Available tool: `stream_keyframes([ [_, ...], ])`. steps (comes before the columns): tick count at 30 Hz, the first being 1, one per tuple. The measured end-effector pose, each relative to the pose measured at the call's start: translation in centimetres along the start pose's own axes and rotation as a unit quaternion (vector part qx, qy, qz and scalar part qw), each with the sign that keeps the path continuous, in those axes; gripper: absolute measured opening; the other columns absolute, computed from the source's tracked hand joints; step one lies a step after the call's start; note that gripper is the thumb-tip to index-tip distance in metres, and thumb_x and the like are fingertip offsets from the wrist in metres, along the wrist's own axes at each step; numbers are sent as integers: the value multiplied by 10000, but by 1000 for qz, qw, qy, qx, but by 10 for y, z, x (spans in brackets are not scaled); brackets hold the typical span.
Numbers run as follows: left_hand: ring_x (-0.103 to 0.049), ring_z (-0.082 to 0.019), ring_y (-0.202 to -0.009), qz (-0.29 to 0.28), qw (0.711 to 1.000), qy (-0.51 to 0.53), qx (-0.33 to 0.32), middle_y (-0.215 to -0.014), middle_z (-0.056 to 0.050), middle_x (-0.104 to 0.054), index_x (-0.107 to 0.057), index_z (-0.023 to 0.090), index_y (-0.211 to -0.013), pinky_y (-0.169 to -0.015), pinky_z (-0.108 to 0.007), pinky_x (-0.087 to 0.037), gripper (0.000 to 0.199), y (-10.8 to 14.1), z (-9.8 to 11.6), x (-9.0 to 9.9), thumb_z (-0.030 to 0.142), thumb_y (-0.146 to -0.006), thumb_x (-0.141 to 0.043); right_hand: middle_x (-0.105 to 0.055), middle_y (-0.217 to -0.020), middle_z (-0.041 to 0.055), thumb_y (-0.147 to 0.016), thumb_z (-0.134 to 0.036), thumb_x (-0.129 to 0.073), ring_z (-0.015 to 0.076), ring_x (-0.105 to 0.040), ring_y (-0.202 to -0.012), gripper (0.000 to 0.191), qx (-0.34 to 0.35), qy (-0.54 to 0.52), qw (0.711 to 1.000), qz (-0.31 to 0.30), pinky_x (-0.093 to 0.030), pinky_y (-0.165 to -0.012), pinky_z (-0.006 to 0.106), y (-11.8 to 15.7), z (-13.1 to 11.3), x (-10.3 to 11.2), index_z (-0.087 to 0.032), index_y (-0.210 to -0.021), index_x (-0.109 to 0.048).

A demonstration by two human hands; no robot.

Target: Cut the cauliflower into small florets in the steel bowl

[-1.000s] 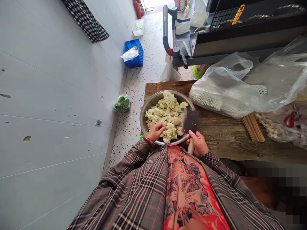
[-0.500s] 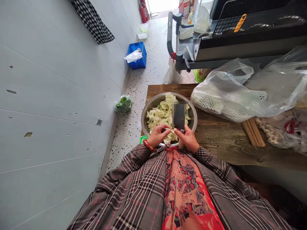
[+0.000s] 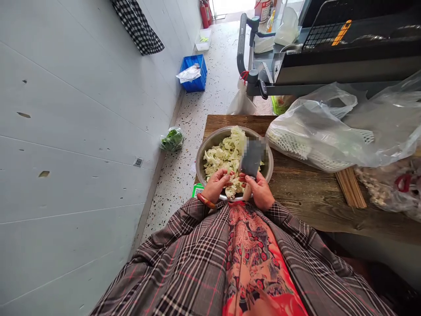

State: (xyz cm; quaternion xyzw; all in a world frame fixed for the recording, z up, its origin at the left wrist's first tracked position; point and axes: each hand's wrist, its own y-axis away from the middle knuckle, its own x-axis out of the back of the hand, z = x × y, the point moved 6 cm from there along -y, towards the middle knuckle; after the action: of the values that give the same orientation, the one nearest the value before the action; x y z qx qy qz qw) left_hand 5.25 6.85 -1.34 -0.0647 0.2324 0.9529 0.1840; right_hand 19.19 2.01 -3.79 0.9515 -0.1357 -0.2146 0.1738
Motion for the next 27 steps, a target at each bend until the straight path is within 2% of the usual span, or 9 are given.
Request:
stream_keyframes([
  [4,-566,-77,-620,31,998,44,45,-902,-24,-598,-569,152,-917,-494,-187,-422,432,1,-5,10,506,-713,-708,-706,-859,42,-802,-427,-634,160,-635,-712,296,121,154,979,62,-516,-632,277,8,-22,18,-188,-975,-651],
  [6,-505,-38,-547,45,998,37,35,-895,-22,-598,-574,145,-908,-454,-169,-361,429,1,-5,13,501,-712,-711,-687,-807,38,-844,-404,-600,168,-620,-718,270,203,268,940,56,-510,-673,289,12,-34,20,-178,-969,-679],
  [9,-440,-23,-516,37,999,-2,8,-811,-4,-584,-589,137,-870,-470,-173,-348,382,1,-3,13,479,-737,-692,-670,-860,49,-921,-325,-502,173,-621,-777,274,297,397,868,-17,-504,-735,295,19,-39,11,-199,-1088,-679],
  [13,-394,-52,-499,19,994,-107,-29,-584,40,-478,-572,138,-718,-487,-196,-328,279,4,2,10,403,-779,-632,-655,-956,68,-941,-236,-457,181,-613,-859,356,370,502,779,-69,-493,-775,296,27,-38,-4,-245,-1265,-604],
  [16,-427,-77,-547,30,980,-182,-78,-586,28,-502,-562,145,-660,-543,-219,-359,198,7,10,10,310,-759,-610,-646,-947,73,-937,-220,-460,192,-592,-861,378,397,542,736,-83,-481,-777,311,31,-39,-13,-236,-1294,-585],
  [19,-511,-118,-669,47,971,-206,-113,-715,-8,-598,-604,157,-733,-657,-252,-419,107,11,14,13,263,-728,-607,-644,-940,71,-930,-209,-466,191,-578,-846,395,407,561,714,-102,-470,-768,307,33,-40,-21,-232,-1310,-572],
  [22,-523,-133,-687,44,973,-200,-109,-726,-18,-609,-623,159,-765,-671,-264,-428,123,13,12,14,278,-739,-605,-650,-949,71,-926,-200,-466,189,-579,-847,400,408,572,702,-110,-462,-767,298,33,-38,-23,-234,-1311,-571],
  [25,-489,-120,-636,50,972,-208,-94,-657,-5,-563,-624,144,-724,-615,-247,-409,218,16,13,14,351,-784,-597,-665,-893,65,-940,-202,-441,176,-593,-810,369,379,586,711,-87,-456,-746,277,24,-29,-10,-237,-1268,-607],
  [27,-468,-112,-618,43,968,-228,-93,-638,3,-539,-631,139,-718,-594,-236,-394,276,17,15,12,399,-803,-599,-679,-858,64,-953,-235,-427,169,-607,-779,335,335,590,732,-52,-456,-721,267,13,-22,8,-228,-1207,-646],
])
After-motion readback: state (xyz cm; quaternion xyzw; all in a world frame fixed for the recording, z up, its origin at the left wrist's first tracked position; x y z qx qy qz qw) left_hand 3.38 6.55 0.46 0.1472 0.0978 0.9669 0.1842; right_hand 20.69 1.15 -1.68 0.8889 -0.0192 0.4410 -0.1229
